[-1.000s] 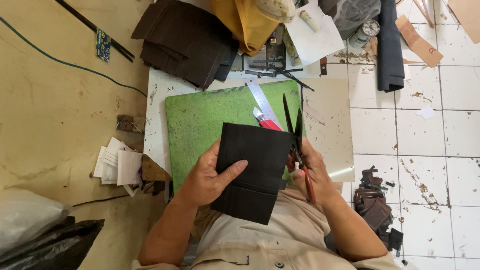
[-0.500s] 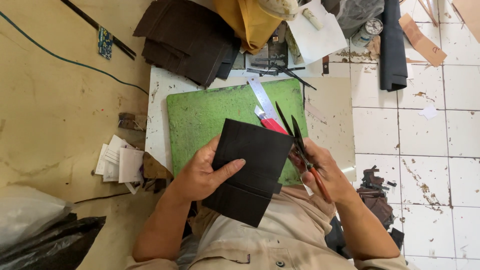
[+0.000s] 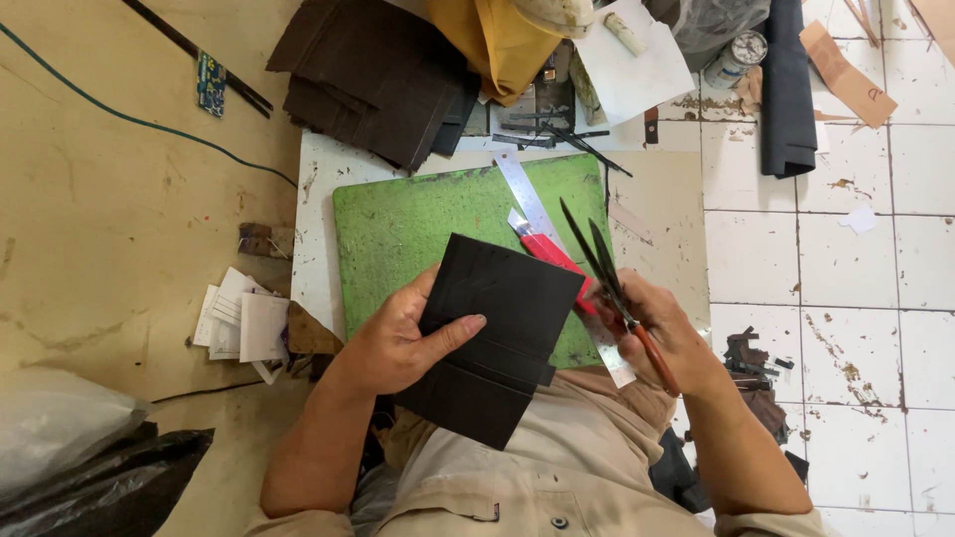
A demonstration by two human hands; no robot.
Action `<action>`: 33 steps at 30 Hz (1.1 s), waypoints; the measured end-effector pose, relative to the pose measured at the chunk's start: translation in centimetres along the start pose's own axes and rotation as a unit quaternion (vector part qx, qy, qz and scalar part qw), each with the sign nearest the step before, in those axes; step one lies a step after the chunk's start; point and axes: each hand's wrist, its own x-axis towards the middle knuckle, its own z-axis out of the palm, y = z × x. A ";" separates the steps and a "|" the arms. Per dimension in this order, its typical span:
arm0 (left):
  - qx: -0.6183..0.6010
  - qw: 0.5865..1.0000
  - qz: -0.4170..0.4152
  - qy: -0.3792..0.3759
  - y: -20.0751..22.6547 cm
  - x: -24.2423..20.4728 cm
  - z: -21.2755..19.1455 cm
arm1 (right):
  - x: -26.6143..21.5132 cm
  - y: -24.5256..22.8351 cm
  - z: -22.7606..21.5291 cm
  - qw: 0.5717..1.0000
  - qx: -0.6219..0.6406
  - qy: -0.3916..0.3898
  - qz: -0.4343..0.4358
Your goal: Measure and cut leather pieces to assemble a wallet using a ruler, utility knife, and scissors
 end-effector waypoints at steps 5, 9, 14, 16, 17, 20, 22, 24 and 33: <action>0.000 1.000 -0.007 0.004 -0.8 -0.1 -0.5 | -0.1 1.3 -2.0 0.976 -0.149 0.147 0.059; -0.001 1.000 -0.005 0.004 -1.3 0.0 -0.7 | 0.6 1.3 -2.5 0.897 -0.358 0.250 0.070; -0.010 1.000 0.007 -0.007 -3.1 0.1 -1.2 | 0.2 7.4 -3.7 0.824 -0.506 0.247 0.065; -0.005 1.000 0.010 -0.010 -3.4 0.2 -1.3 | 0.5 8.5 -3.6 0.806 -0.537 0.241 0.059; 0.007 1.000 0.010 -0.012 -3.5 0.2 -1.4 | 0.8 8.4 -3.2 0.810 -0.531 0.244 0.053; 0.023 1.000 0.010 -0.012 -4.4 0.3 -1.3 | 1.0 8.8 -2.9 0.814 -0.527 0.241 0.022; 0.026 1.000 0.007 -0.012 -4.8 0.7 -0.6 | 1.0 8.5 -2.6 0.815 -0.528 0.238 0.001; 0.042 0.997 0.016 0.055 -5.1 1.3 0.6 | 0.7 7.4 -1.9 0.799 -0.556 0.229 -0.024; 0.038 0.996 0.037 0.072 -8.0 6.6 9.5 | -4.3 1.2 0.0 0.955 0.052 0.286 0.065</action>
